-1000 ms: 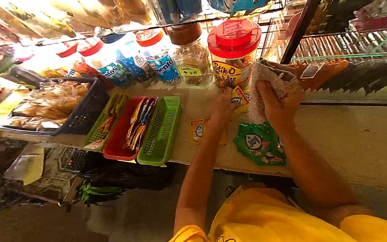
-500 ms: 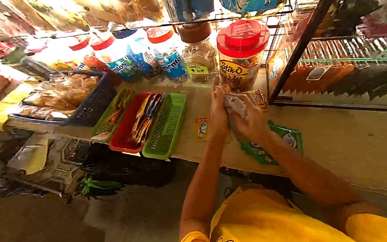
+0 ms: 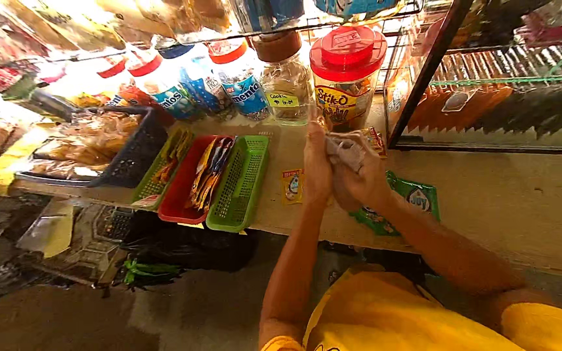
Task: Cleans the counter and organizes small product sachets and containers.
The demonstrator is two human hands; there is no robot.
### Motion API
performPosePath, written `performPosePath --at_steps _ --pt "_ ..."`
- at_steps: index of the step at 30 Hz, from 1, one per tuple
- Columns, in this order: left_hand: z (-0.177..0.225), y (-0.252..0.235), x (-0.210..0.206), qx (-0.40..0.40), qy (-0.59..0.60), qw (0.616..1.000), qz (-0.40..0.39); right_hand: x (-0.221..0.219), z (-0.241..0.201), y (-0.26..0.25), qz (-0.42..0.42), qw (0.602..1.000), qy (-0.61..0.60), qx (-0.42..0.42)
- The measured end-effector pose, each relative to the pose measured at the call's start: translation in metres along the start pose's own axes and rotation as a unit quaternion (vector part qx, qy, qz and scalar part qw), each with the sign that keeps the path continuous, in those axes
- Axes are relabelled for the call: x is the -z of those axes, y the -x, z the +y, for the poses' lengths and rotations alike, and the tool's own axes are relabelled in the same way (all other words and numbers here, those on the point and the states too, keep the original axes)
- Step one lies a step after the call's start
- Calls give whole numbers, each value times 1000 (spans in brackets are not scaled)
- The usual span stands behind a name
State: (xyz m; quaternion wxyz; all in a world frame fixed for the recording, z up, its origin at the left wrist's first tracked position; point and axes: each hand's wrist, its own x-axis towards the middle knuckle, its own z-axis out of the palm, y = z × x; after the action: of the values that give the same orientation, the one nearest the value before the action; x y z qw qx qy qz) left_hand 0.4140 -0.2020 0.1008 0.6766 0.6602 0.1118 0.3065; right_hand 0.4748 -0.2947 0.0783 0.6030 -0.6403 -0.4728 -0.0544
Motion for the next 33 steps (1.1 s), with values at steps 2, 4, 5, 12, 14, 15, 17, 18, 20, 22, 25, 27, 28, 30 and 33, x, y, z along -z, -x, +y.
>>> performPosePath --at_steps 2,4,5,12,14,15,17,18,20,22,25,27,28,30,33 --pt "2 -1 3 -20 14 1000 -14 -2 1 0 -11 1000 -26 11" --pt "-1 9 -4 -39 -6 999 -23 4 2 -1 5 999 -49 13" --pt "-3 16 -10 -45 -21 998 -28 8 1 -2 17 998 -53 8" --pt "-5 21 -6 -30 -51 997 -43 8 -1 0 31 999 -36 -18" --pt "4 10 4 -15 -31 999 -11 0 -1 4 -10 999 -36 14" --pt "7 8 6 -8 -19 1000 2 -2 0 5 -27 999 -40 21" --pt "6 9 3 -18 -15 1000 -2 0 2 2 -37 998 -53 23" --pt "5 12 2 -16 -24 1000 -11 3 3 0 -31 998 -57 23" --pt "5 22 0 14 -51 998 -17 11 3 -3 -5 998 -54 21" --pt "5 23 8 47 -91 993 -51 21 2 -9 23 999 -31 11" --pt "2 9 39 78 -195 972 -105 33 7 -17 100 994 -14 34" --pt "-1 -3 53 97 -275 952 -89 41 12 -23 141 988 -12 70" --pt "-5 -9 59 113 -309 941 -83 44 13 -25 152 985 -13 79" --pt "-16 -20 69 147 -373 913 -80 47 13 -25 165 983 -15 82" --pt "-14 -30 55 144 -485 861 -56 49 12 -26 182 980 -12 82"
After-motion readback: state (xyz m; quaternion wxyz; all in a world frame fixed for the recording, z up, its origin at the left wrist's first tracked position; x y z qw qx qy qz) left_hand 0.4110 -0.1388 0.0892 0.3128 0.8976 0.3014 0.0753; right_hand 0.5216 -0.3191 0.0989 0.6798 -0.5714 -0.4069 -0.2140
